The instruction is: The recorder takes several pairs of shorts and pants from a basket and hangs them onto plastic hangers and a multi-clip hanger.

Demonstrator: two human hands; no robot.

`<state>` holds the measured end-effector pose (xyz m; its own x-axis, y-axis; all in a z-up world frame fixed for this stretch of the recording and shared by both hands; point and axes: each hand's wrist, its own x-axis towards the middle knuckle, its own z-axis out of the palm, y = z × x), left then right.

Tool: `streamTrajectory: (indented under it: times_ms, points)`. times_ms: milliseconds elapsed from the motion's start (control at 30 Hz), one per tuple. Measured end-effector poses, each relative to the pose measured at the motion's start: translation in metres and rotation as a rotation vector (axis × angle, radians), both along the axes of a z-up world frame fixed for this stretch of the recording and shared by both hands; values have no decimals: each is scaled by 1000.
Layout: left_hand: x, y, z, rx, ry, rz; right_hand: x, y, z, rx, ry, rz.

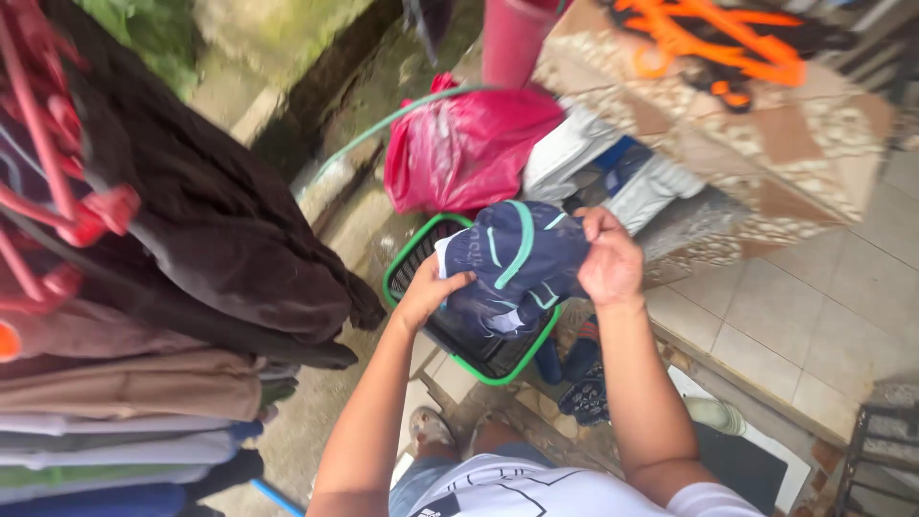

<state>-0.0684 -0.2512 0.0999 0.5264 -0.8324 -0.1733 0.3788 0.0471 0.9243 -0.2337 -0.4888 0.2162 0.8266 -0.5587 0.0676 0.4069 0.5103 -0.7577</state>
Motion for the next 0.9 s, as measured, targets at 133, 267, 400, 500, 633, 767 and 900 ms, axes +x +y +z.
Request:
streamTrajectory:
  times_ms: [133, 267, 400, 500, 633, 767, 900]
  points:
    - [-20, -12, 133, -54, 88, 6, -34, -12, 32, -70, -53, -66]
    - [-41, -53, 190, -187, 249, 46, -49, 13, 66, -935, 370, -357]
    - [-69, -98, 167, -360, 223, 89, -50, 40, 60, -1129, 640, -274]
    - [-77, -124, 175, -382, 255, -7, -52, 17, 54, -684, 502, -103]
    - [-69, -132, 185, -306, 513, -183, -70, -28, 41, -660, 354, -75]
    - [-76, -143, 221, -2, -482, -40, -77, -63, 47, -817, 471, -120]
    - [-74, -135, 264, 223, -1492, 533, -79, -70, 83, -1041, 454, -261]
